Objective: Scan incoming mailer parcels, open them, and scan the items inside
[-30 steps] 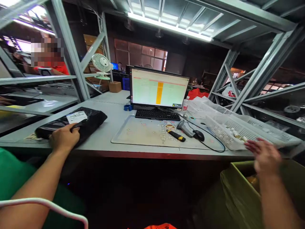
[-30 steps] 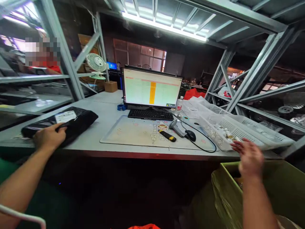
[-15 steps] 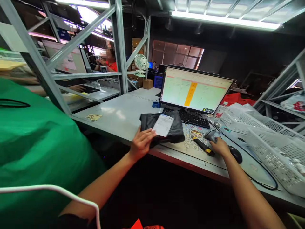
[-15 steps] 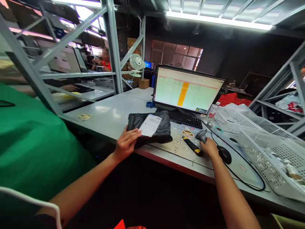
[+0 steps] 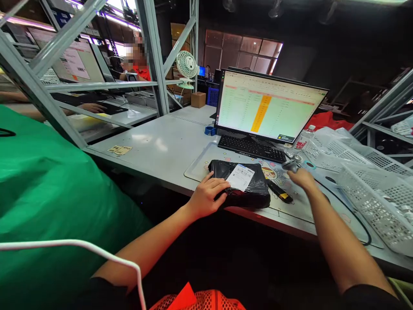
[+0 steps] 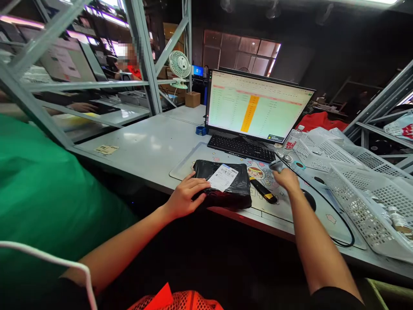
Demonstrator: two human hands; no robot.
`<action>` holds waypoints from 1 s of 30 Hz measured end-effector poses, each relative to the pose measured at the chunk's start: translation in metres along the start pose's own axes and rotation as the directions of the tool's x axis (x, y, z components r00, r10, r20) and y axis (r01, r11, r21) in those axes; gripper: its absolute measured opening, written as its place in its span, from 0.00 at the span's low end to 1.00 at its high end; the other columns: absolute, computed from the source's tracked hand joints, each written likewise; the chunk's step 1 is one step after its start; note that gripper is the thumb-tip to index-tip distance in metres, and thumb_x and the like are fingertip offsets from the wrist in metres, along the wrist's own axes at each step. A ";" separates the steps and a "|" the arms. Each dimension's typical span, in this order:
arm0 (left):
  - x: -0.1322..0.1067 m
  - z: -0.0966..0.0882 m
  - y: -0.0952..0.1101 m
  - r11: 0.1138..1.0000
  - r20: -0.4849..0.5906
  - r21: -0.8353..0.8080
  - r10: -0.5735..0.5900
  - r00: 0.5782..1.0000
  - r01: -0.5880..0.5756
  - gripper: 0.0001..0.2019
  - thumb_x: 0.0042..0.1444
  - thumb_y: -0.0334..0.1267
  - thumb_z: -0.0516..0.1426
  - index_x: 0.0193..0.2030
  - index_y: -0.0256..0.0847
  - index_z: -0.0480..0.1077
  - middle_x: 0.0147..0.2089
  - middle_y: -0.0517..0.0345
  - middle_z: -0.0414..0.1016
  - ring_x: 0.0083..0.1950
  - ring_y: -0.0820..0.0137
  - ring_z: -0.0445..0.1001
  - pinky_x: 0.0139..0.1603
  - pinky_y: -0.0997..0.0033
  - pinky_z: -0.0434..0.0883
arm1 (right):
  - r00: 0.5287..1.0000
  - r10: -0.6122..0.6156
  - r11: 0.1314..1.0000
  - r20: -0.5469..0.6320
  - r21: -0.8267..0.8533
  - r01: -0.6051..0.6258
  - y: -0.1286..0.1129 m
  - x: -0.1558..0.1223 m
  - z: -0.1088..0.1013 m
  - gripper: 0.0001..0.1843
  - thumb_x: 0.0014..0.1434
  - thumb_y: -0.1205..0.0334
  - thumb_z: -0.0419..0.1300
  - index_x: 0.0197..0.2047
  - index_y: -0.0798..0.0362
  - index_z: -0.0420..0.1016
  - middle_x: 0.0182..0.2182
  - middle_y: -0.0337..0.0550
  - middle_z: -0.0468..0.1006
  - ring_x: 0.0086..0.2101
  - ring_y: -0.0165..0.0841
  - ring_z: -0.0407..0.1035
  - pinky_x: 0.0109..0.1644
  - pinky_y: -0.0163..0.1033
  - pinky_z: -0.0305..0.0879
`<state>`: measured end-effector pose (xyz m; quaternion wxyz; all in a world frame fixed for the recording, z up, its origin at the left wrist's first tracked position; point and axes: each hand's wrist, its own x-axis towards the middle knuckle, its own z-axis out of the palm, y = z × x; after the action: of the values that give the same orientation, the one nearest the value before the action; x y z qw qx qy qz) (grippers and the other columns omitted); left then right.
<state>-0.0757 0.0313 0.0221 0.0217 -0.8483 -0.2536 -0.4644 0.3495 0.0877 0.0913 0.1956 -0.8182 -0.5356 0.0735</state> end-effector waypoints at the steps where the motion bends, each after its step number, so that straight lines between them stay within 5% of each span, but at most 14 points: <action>1: 0.000 -0.001 0.001 1.000 0.007 -0.003 -0.003 1.000 0.003 0.12 0.71 0.33 0.58 0.58 0.39 0.76 0.56 0.53 0.84 0.60 0.62 0.82 0.81 0.41 0.59 | 0.998 0.008 0.999 0.056 0.035 -0.010 -0.006 -0.001 -0.017 0.22 0.63 0.43 0.65 0.40 0.56 0.75 0.32 0.56 0.78 0.32 0.43 0.75 0.39 0.51 0.75; 6: -0.001 -0.001 0.001 1.000 0.010 0.000 -0.001 1.000 0.001 0.12 0.71 0.32 0.58 0.58 0.39 0.76 0.55 0.53 0.84 0.59 0.61 0.82 0.80 0.42 0.61 | 0.894 -0.096 0.949 0.438 0.312 -0.051 -0.052 -0.035 -0.102 0.37 0.46 0.29 0.77 0.35 0.50 0.68 0.23 0.38 0.66 0.17 0.25 0.54 0.16 0.35 0.50; 10: -0.002 0.000 0.000 1.000 0.007 -0.007 -0.005 1.000 0.005 0.12 0.71 0.32 0.57 0.58 0.40 0.75 0.54 0.53 0.84 0.59 0.61 0.82 0.76 0.44 0.67 | 0.821 -0.150 0.959 0.550 0.283 -0.014 -0.095 -0.072 -0.121 0.38 0.42 0.29 0.79 0.31 0.51 0.67 0.22 0.37 0.62 0.17 0.23 0.51 0.14 0.32 0.45; 13: -0.003 0.001 0.000 1.000 0.002 -0.006 -0.006 1.000 0.006 0.12 0.72 0.32 0.57 0.59 0.40 0.75 0.55 0.53 0.84 0.60 0.61 0.82 0.74 0.45 0.69 | 0.832 -0.189 0.965 0.522 0.257 0.058 -0.103 -0.077 -0.109 0.36 0.45 0.29 0.78 0.35 0.52 0.72 0.24 0.38 0.63 0.18 0.25 0.55 0.15 0.32 0.48; 18: -0.004 0.001 0.002 1.000 0.009 0.013 -0.012 1.000 0.012 0.13 0.72 0.31 0.57 0.60 0.40 0.74 0.56 0.53 0.83 0.60 0.60 0.81 0.73 0.44 0.70 | 0.913 -0.247 0.968 0.325 0.117 0.220 -0.070 -0.046 -0.069 0.33 0.59 0.29 0.68 0.44 0.53 0.78 0.30 0.46 0.74 0.25 0.33 0.67 0.22 0.36 0.61; 21: -0.004 0.001 0.002 1.000 0.002 0.014 -0.006 1.000 0.006 0.13 0.72 0.31 0.57 0.60 0.41 0.74 0.56 0.52 0.83 0.59 0.60 0.81 0.72 0.45 0.70 | 0.970 -0.159 0.981 0.185 -0.086 0.177 -0.045 -0.028 -0.037 0.26 0.70 0.40 0.59 0.49 0.57 0.80 0.41 0.56 0.81 0.38 0.43 0.77 0.39 0.44 0.73; 24: -0.004 0.000 0.001 1.000 0.007 0.020 0.005 1.000 -0.005 0.13 0.72 0.31 0.56 0.60 0.41 0.73 0.57 0.53 0.83 0.60 0.60 0.81 0.72 0.45 0.70 | 0.993 -0.106 0.976 0.053 -0.183 0.114 -0.025 -0.025 -0.003 0.26 0.72 0.51 0.56 0.61 0.63 0.77 0.55 0.66 0.80 0.55 0.51 0.77 0.57 0.47 0.72; 30: -0.005 -0.011 0.004 0.998 0.102 0.058 0.012 0.995 -0.018 0.15 0.75 0.31 0.55 0.65 0.42 0.70 0.61 0.55 0.80 0.63 0.62 0.78 0.74 0.47 0.68 | 0.999 0.025 0.971 -0.019 -0.235 -0.029 -0.006 -0.031 0.035 0.31 0.67 0.47 0.60 0.65 0.59 0.76 0.53 0.66 0.80 0.53 0.51 0.79 0.54 0.49 0.74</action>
<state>-0.0844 0.0234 0.0252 0.0372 -0.8716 -0.2618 -0.4127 0.3206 0.0704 0.0589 0.1005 -0.8434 -0.5277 0.0055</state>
